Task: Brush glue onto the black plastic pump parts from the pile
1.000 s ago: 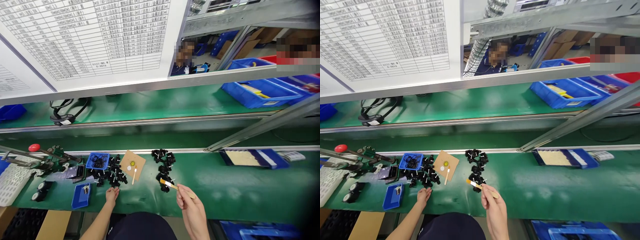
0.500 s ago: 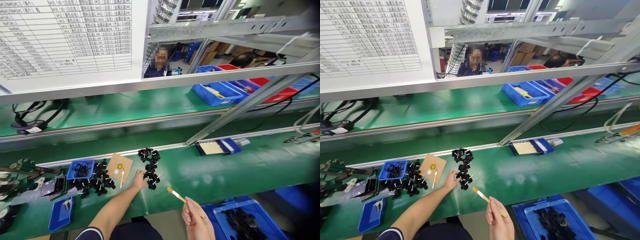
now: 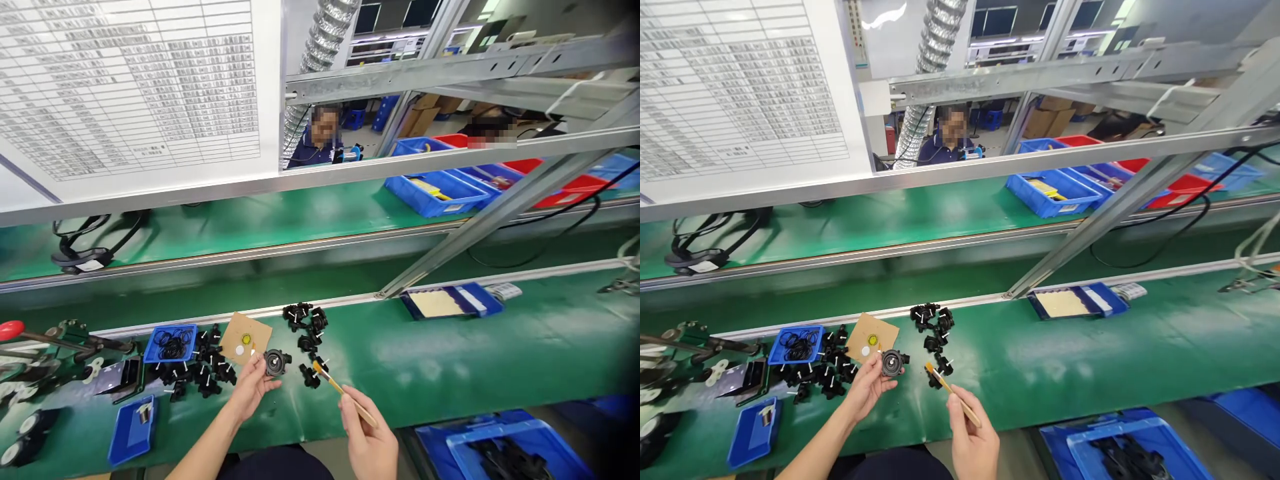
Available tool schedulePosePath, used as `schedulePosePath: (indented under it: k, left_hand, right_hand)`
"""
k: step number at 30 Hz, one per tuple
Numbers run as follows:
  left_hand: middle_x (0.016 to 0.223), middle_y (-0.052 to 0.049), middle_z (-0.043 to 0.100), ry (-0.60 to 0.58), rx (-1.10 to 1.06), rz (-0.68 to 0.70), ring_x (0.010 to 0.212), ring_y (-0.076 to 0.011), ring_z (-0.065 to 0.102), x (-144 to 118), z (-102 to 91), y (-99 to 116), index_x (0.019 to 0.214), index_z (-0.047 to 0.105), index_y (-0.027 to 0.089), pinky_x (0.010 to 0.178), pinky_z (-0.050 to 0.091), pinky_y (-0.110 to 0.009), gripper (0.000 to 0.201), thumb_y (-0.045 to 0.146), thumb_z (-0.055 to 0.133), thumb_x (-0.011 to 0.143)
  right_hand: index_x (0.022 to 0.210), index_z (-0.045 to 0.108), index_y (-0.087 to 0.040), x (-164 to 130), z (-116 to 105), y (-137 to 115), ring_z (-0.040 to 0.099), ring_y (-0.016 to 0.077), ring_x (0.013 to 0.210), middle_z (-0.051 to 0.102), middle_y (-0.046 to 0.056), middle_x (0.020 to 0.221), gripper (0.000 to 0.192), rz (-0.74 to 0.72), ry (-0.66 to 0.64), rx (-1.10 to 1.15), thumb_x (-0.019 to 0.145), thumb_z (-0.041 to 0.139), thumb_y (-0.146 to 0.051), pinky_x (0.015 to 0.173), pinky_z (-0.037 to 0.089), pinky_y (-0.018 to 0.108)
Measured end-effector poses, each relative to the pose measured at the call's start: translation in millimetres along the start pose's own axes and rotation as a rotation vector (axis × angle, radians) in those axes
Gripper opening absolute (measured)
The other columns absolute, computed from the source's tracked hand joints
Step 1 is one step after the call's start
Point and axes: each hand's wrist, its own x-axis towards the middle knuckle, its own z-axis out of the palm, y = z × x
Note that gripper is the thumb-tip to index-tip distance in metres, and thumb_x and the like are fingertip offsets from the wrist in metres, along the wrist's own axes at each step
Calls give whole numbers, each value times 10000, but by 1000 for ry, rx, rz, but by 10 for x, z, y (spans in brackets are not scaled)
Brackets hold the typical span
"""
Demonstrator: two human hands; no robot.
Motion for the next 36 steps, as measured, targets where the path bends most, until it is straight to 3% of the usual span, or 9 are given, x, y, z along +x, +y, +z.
schedulePosePath:
  k: [3,6,9,12,15,19,24,31,36]
  left_hand:
    - [1211,-108,733,-7,-220,68,1053,-207,746,-330,94,404,1042,604,186,928,622,-320,437,499,857,873]
    - [1200,-74,731,42,-260,155,1025,-175,734,-503,182,656,1038,649,187,901,618,-271,426,367,948,795]
    - [1090,-67,736,55,-208,259,944,-185,730,-547,247,775,975,623,189,773,596,-234,519,394,1009,695]
    - [885,-17,711,102,-117,392,755,-132,666,-558,287,826,927,590,202,653,528,-194,586,385,1049,612]
    - [793,-8,706,165,-31,448,684,-122,650,-601,304,851,899,613,193,614,505,-183,533,353,1039,622]
    - [802,-42,752,127,8,530,655,-138,678,-675,334,899,833,672,167,577,511,-187,422,246,1025,617]
    - [838,-66,782,81,32,646,706,-151,725,-703,412,974,837,722,178,618,554,-186,263,202,959,726]
    - [888,-84,789,86,59,653,765,-186,756,-677,359,869,903,769,202,722,603,-242,274,271,970,730]
    - [872,-95,719,-87,186,613,789,-184,658,-704,311,878,923,796,180,728,520,-260,285,460,828,886]
  right_hand:
    - [1058,810,-191,-2,225,-132,746,229,860,775,107,982,147,-521,-123,-133,971,725,-273,752,636,305]
    - [1193,772,-216,-7,366,-271,755,219,843,774,85,963,330,-913,-229,-163,939,663,-36,728,642,314]
    - [1268,743,-206,-13,452,-382,763,226,855,781,95,986,416,-1079,-249,-239,924,657,11,723,645,333]
    - [1253,744,-183,-13,520,-486,762,214,841,781,93,972,382,-1179,-265,-265,932,653,2,748,650,339]
    - [1235,745,-143,-2,587,-590,745,197,822,770,96,951,357,-1262,-327,-235,936,622,9,715,644,321]
    - [1209,729,-61,15,652,-671,712,198,808,740,126,939,366,-1297,-383,-136,904,587,84,637,606,319]
    - [1193,727,-30,20,640,-676,676,198,826,731,143,959,375,-1317,-372,-135,879,601,133,610,567,322]
    - [1182,727,-28,-3,585,-763,648,199,801,725,141,917,350,-1335,-328,-200,888,611,122,585,540,320]
    - [1146,722,-33,-32,587,-928,649,198,796,724,140,889,291,-1330,-345,-214,916,595,93,597,547,313]
